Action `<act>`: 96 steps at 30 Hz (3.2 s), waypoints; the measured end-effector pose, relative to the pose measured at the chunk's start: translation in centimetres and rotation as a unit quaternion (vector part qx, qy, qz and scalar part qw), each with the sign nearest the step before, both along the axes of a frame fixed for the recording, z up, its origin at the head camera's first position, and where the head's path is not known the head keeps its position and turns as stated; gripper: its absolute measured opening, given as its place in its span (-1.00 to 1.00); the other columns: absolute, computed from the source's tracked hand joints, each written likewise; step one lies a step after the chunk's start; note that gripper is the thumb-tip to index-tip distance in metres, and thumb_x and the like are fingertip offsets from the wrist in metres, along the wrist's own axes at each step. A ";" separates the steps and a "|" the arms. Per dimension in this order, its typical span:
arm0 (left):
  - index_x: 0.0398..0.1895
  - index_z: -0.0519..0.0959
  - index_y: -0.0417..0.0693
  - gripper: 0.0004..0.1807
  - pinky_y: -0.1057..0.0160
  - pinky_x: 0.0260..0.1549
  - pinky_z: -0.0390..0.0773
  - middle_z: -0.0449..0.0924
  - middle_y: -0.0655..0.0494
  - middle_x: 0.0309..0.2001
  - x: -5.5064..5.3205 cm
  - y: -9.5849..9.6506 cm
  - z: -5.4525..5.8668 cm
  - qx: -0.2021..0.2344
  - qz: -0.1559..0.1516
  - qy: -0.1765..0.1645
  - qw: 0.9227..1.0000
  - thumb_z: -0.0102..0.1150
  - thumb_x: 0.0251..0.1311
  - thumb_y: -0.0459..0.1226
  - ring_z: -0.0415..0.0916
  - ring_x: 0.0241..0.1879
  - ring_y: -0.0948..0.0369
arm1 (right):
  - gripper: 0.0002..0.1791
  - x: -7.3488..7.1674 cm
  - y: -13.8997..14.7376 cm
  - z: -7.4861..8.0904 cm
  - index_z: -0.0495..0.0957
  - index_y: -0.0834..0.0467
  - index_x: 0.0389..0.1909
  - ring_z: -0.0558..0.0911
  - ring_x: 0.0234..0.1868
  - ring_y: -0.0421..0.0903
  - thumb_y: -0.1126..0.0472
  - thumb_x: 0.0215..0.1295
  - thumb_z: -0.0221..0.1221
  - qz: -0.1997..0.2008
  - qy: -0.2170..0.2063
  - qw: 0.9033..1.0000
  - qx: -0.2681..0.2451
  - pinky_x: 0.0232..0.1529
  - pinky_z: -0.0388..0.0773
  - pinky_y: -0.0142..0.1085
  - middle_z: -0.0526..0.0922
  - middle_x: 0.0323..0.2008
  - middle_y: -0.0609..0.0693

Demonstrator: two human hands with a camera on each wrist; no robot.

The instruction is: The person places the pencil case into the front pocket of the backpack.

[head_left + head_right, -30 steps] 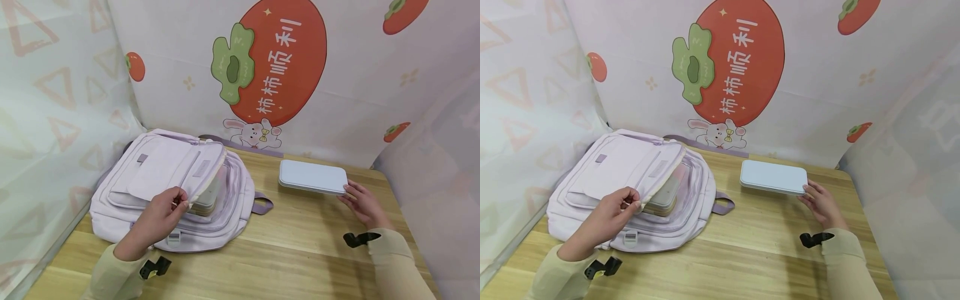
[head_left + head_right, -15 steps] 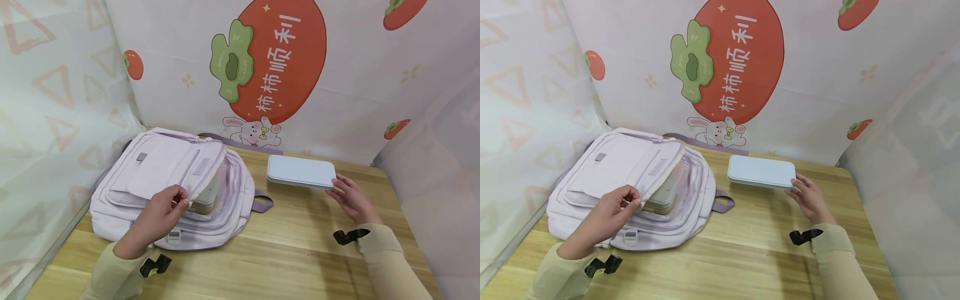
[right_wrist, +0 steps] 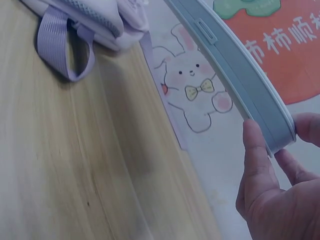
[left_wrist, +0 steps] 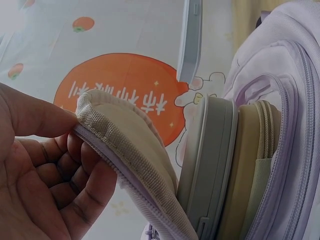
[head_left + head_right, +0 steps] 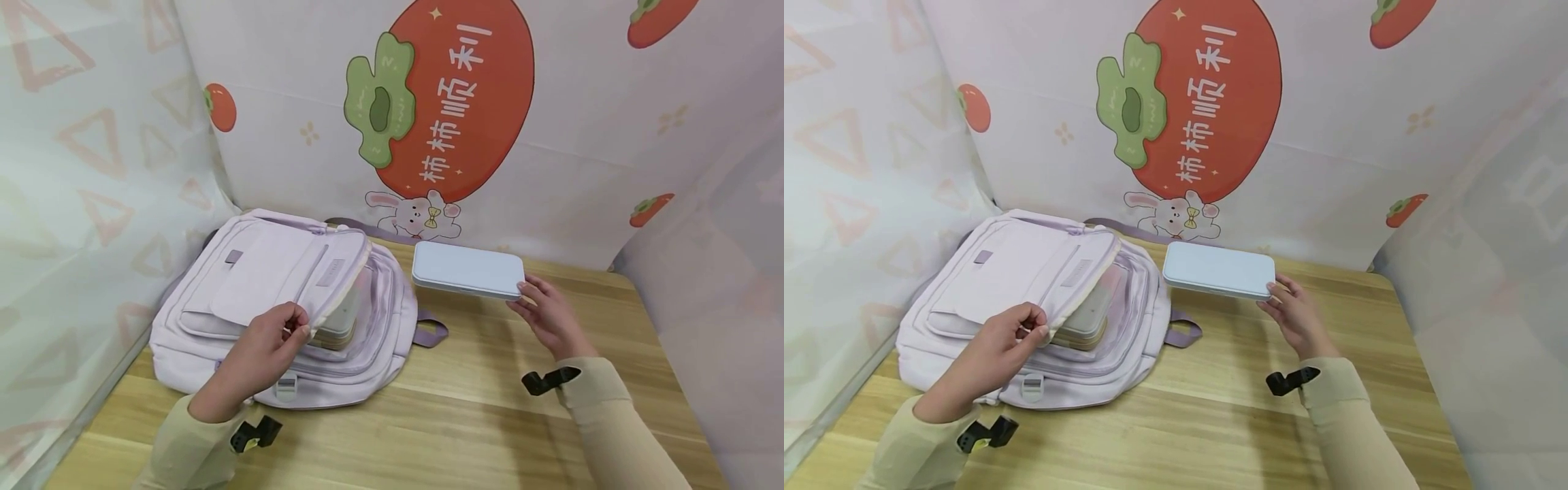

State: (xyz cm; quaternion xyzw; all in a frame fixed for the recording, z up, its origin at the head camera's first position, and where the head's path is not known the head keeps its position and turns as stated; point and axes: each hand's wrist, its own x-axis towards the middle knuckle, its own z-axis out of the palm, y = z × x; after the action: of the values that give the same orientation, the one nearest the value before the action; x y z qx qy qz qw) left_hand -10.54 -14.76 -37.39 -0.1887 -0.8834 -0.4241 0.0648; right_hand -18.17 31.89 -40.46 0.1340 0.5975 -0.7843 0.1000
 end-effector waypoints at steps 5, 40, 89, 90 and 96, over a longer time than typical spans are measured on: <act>-0.34 0.49 -0.09 -0.82 0.30 -0.46 0.42 0.43 0.24 -0.45 0.0 0.0 -0.1 -0.002 0.001 -0.003 1.000 0.15 0.30 -0.53 0.35 -0.46 0.31 | -0.59 -0.4 -1.3 -0.1 0.20 0.17 0.37 0.65 -0.13 -0.21 0.30 0.60 0.01 -0.013 0.000 1.000 -0.016 0.00 0.61 -0.39 0.52 -0.04 -0.08; -0.34 0.49 -0.08 -0.83 0.27 -0.42 0.48 0.49 0.20 -0.40 0.3 -0.1 -0.5 -0.001 0.010 0.000 1.000 0.16 0.31 -0.52 0.42 -0.41 0.27 | -0.62 -1.2 -8.4 -1.4 0.26 0.25 0.35 0.64 -0.24 -0.22 0.40 0.59 -0.03 -0.057 0.009 0.998 -0.020 -0.09 0.63 -0.39 0.46 -0.02 0.04; -0.34 0.47 -0.04 -0.81 0.29 -0.43 0.46 0.48 0.24 -0.41 1.1 -0.4 -0.8 0.021 0.008 -0.025 0.999 0.17 0.32 -0.50 0.42 -0.39 0.30 | -0.53 0.2 -17.0 -5.9 0.24 0.34 0.40 0.66 -0.28 -0.16 0.37 0.56 0.06 -0.069 -0.019 0.997 -0.040 -0.18 0.66 -0.34 0.48 -0.06 0.19; -0.34 0.47 -0.04 -0.81 0.29 -0.44 0.45 0.47 0.24 -0.41 1.2 -0.4 -0.8 0.020 0.008 -0.025 0.999 0.17 0.32 -0.49 0.41 -0.39 0.31 | -0.53 0.3 -17.1 -6.1 0.23 0.34 0.40 0.65 -0.29 -0.16 0.37 0.56 0.06 -0.067 -0.019 0.997 -0.041 -0.18 0.66 -0.34 0.49 -0.07 0.19; -0.35 0.47 -0.04 -0.80 0.30 -0.46 0.45 0.46 0.27 -0.42 1.1 -0.5 -1.0 0.025 0.004 -0.007 1.000 0.17 0.31 -0.51 0.40 -0.41 0.33 | -0.53 0.3 -17.3 -6.0 0.24 0.34 0.39 0.65 -0.31 -0.17 0.37 0.55 0.06 -0.067 -0.015 0.997 -0.039 -0.19 0.66 -0.35 0.49 -0.10 0.17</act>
State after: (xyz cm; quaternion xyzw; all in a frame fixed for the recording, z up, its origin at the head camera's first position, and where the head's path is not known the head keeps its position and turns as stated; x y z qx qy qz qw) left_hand -9.47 -15.24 -38.38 -0.1804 -0.8737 -0.4472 0.0646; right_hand -17.90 14.56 -46.46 0.1815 0.5545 -0.8098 0.0614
